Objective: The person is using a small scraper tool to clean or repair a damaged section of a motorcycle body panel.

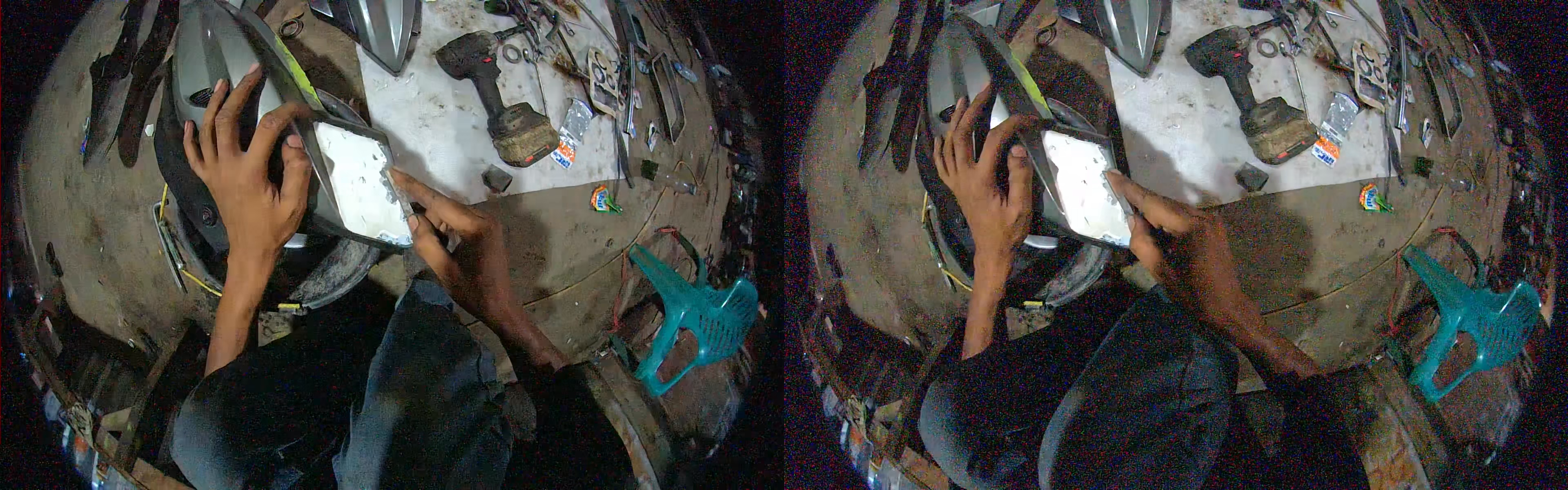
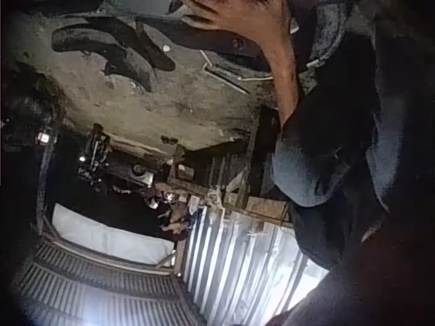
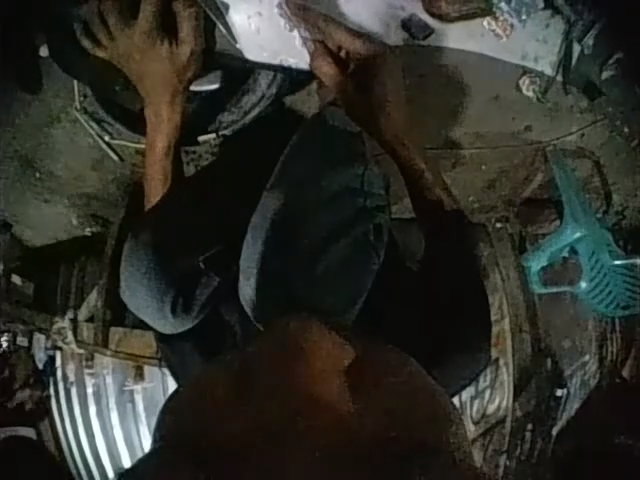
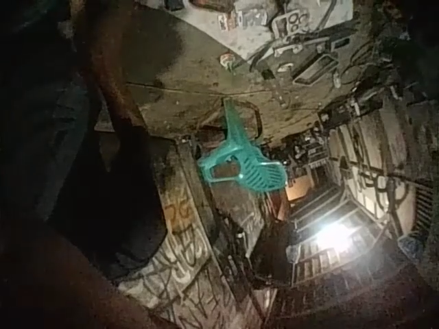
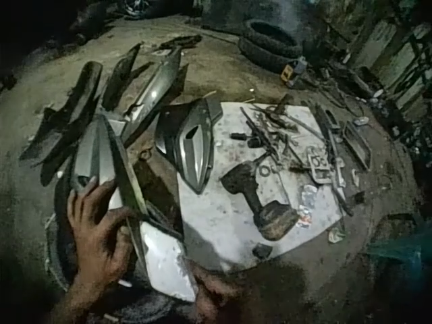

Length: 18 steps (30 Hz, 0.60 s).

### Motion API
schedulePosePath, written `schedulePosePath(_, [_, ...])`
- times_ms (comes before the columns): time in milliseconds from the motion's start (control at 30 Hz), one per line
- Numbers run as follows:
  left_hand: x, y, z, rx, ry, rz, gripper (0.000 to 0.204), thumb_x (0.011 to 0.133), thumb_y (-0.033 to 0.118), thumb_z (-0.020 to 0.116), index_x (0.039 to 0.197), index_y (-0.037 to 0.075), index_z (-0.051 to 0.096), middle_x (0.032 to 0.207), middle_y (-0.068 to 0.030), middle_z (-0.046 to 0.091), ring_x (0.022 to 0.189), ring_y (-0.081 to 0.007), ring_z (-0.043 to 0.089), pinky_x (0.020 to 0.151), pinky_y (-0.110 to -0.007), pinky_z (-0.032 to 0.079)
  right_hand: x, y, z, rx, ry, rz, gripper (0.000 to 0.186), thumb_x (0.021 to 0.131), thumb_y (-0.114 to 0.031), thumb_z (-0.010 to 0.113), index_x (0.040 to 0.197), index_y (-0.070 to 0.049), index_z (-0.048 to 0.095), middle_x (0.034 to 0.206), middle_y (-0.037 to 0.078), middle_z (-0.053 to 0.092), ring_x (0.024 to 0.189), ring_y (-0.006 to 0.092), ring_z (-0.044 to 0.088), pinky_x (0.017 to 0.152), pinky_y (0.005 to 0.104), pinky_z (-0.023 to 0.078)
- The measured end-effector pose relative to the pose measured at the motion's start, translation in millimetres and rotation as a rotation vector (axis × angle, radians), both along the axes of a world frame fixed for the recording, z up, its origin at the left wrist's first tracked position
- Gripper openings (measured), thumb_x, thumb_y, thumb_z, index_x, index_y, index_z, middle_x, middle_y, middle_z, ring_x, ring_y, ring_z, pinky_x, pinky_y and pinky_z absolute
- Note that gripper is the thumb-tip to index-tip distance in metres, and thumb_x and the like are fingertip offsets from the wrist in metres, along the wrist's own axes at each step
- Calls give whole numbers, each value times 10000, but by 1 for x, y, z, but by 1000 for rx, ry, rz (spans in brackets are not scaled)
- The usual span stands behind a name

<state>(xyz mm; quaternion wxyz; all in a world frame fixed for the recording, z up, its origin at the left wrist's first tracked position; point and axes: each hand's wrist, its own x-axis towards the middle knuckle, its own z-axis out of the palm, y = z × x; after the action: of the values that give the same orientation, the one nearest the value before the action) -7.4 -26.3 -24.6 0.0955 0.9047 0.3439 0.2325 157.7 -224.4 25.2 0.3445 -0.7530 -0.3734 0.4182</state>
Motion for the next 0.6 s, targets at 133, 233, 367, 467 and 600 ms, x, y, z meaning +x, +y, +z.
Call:
schedulePosePath(133, [-3,-2,-3,-3,-5,-1,273,933,319,618,1145,257,780,1561,-19,540,1520,-348,377,1244,-658,118,-2,-4,-2,29,73,-17,556,969,-46,611,1504,-197,610,1038,191,755,844,222,706,823,367,569])
schedulePosePath(233, [-2,-2,-3,2,-5,-4,273,931,318,621,1145,258,779,1560,-20,539,1519,-347,379,1243,-663,118,2,-4,-3,-16,119,11,547,974,-55,605,1506,-186,606,1084,204,762,899,219,730,847,374,575])
schedulePosePath(367, [-1,-1,-2,4,-16,-1,273,925,307,626,1147,262,780,1562,-17,537,1521,-339,381,1241,-669,116,5,-1,-12,59,-2,5,538,980,-74,607,1506,-181,604,1121,210,766,946,251,751,870,387,583])
schedulePosePath(467, [-3,-2,-3,-4,-16,0,273,920,303,629,1143,260,782,1561,-15,539,1523,-336,379,1243,-669,113,4,-2,-15,114,-17,14,537,979,-82,610,1507,-182,603,1130,206,769,947,279,758,875,391,588])
schedulePosePath(600, [-2,-2,-4,2,3,12,274,921,311,626,1140,260,783,1557,-19,542,1525,-336,376,1243,-670,108,3,-7,-25,199,-32,8,547,969,-76,610,1504,-190,605,1103,213,763,913,289,755,859,400,587])
